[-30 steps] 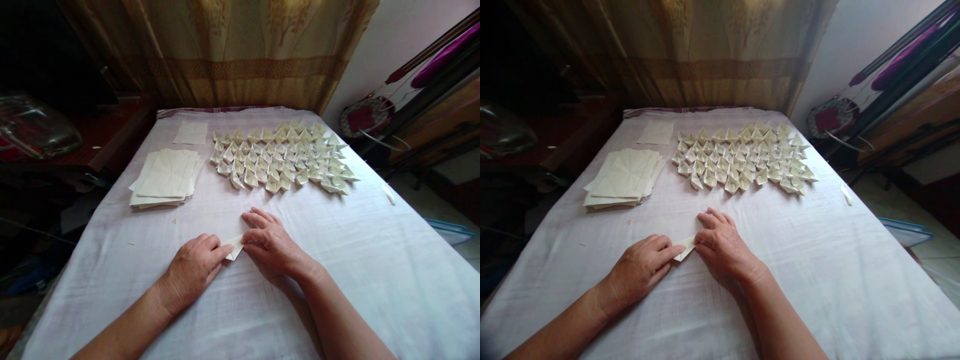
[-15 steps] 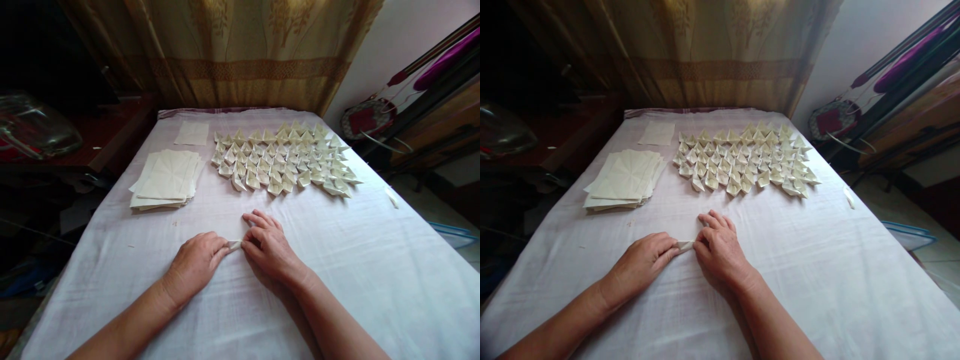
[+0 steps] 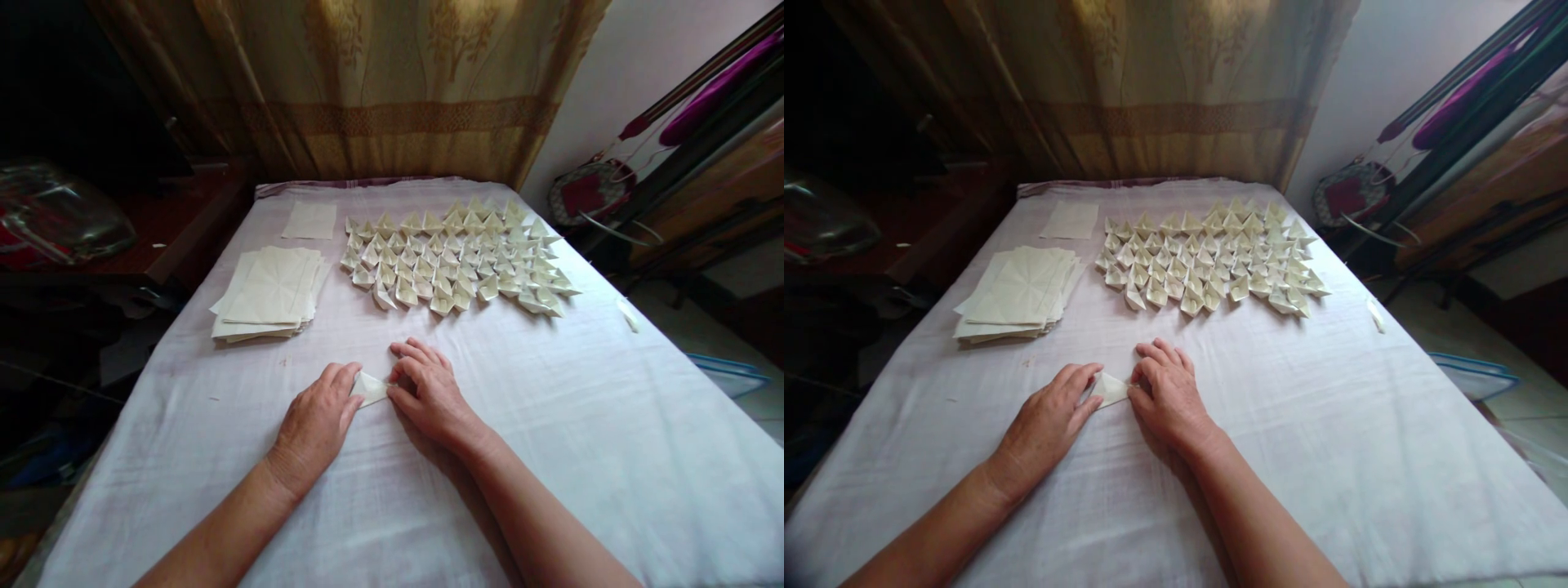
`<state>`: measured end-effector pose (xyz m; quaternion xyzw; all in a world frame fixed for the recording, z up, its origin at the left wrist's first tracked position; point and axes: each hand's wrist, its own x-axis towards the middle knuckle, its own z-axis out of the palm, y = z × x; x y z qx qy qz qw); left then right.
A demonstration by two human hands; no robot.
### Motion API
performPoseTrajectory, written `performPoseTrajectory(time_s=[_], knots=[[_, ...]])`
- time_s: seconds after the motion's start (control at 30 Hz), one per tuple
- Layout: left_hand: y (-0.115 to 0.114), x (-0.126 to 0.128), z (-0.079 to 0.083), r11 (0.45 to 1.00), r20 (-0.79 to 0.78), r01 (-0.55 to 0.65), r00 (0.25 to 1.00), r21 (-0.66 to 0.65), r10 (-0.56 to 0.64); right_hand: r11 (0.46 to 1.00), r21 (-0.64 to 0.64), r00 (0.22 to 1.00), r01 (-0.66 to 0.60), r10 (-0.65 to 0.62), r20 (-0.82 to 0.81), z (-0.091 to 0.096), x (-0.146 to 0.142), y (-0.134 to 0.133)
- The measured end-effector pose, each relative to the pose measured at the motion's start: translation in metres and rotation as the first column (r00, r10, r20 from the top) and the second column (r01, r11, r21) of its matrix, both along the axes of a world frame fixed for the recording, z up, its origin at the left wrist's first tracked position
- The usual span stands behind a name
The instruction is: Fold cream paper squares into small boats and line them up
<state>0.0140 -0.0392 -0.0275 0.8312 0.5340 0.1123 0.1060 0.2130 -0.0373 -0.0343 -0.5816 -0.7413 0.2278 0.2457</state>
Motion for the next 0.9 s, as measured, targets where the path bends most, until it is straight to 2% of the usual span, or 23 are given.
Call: performPoseTrajectory(time_s=[0.1, 0.23, 0.43, 0.5, 0.6, 0.73, 0.9], knots=[[-0.002, -0.004, -0.005, 0.998, 0.065, 0.003, 0.998, 0.062, -0.007, 1.0, 0.003, 1.0, -0.005, 0.005, 0.0, -0.001, 0.002, 0.001], [-0.009, -0.015, -0.005, 0.995, 0.144, 0.032, 0.988, 0.09, -0.045, 0.999, 0.036, 1.0, -0.021, 0.021, 0.003, -0.002, 0.004, -0.001], [-0.017, -0.024, 0.003, 0.997, 0.128, 0.033, 0.991, 0.066, -0.042, 0.997, 0.073, 0.999, 0.023, -0.026, 0.04, -0.005, 0.003, -0.007], [-0.015, -0.024, 0.004, 0.998, 0.127, 0.037, 0.991, 0.046, -0.043, 0.996, 0.093, 0.999, 0.002, -0.007, 0.049, -0.006, 0.003, -0.008], [-0.01, -0.023, 0.003, 0.996, 0.165, 0.056, 0.984, 0.068, -0.066, 0.976, 0.216, 0.998, -0.033, 0.02, 0.062, -0.006, 0.004, -0.012], [0.006, -0.021, 0.001, 0.981, 0.17, 0.07, 0.98, 0.182, -0.101, 0.9, 0.435, 0.992, -0.017, -0.038, 0.118, -0.002, 0.004, -0.02], [0.031, -0.013, -0.001, 0.962, 0.087, 0.161, 0.979, 0.22, -0.184, 0.878, 0.471, 0.973, -0.087, -0.027, 0.229, -0.003, 0.001, -0.025]])
